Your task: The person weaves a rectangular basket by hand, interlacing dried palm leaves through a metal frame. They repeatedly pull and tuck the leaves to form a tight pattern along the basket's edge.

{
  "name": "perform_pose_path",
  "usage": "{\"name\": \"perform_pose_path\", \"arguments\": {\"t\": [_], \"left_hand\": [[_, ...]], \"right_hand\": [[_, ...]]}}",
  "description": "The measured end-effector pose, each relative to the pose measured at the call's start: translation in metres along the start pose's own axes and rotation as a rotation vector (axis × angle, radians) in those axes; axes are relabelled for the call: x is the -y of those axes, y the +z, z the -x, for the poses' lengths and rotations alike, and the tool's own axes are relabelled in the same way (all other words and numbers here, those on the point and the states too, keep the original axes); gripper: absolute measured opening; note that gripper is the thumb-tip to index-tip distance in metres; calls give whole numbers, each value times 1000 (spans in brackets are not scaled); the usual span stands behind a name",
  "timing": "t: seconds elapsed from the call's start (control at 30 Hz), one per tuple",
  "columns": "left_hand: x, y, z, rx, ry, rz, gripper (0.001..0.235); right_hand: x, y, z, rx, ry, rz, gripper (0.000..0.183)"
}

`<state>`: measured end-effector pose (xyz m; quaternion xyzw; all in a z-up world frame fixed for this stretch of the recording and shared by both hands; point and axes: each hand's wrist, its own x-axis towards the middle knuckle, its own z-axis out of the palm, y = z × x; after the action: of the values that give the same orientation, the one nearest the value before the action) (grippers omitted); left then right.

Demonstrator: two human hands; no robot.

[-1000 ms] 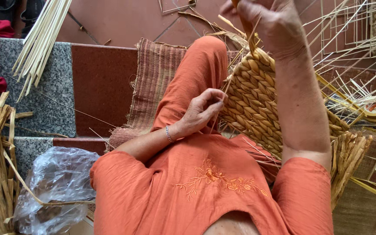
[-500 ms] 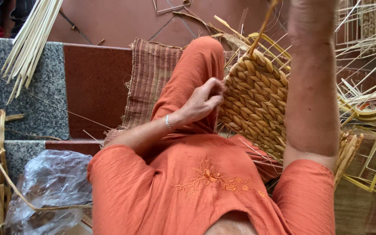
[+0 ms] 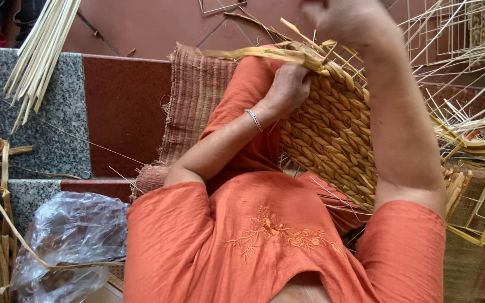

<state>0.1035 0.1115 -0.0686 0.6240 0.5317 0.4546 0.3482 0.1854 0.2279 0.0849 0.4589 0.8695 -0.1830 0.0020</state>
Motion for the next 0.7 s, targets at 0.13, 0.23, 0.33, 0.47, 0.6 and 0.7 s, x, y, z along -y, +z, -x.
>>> {"name": "perform_pose_path", "arguments": {"t": [0.13, 0.23, 0.33, 0.47, 0.6, 0.7], "left_hand": [[-5, 1, 6, -103, 40, 59, 15], [-7, -1, 6, -73, -5, 66, 17], [-9, -3, 7, -82, 22, 39, 18], [-8, -12, 4, 2, -17, 129, 15], [-8, -29, -13, 129, 68, 160, 31], [-18, -28, -16, 94, 19, 284, 28]], "right_hand": [[-9, 33, -15, 294, 122, 261, 24], [-4, 48, -23, 392, 194, 355, 31], [-2, 44, -19, 329, 141, 278, 28], [-4, 22, -4, 239, 85, 120, 24], [-24, -1, 43, 9, -78, -111, 12], [-40, -2, 68, -155, -50, -296, 10]]}}
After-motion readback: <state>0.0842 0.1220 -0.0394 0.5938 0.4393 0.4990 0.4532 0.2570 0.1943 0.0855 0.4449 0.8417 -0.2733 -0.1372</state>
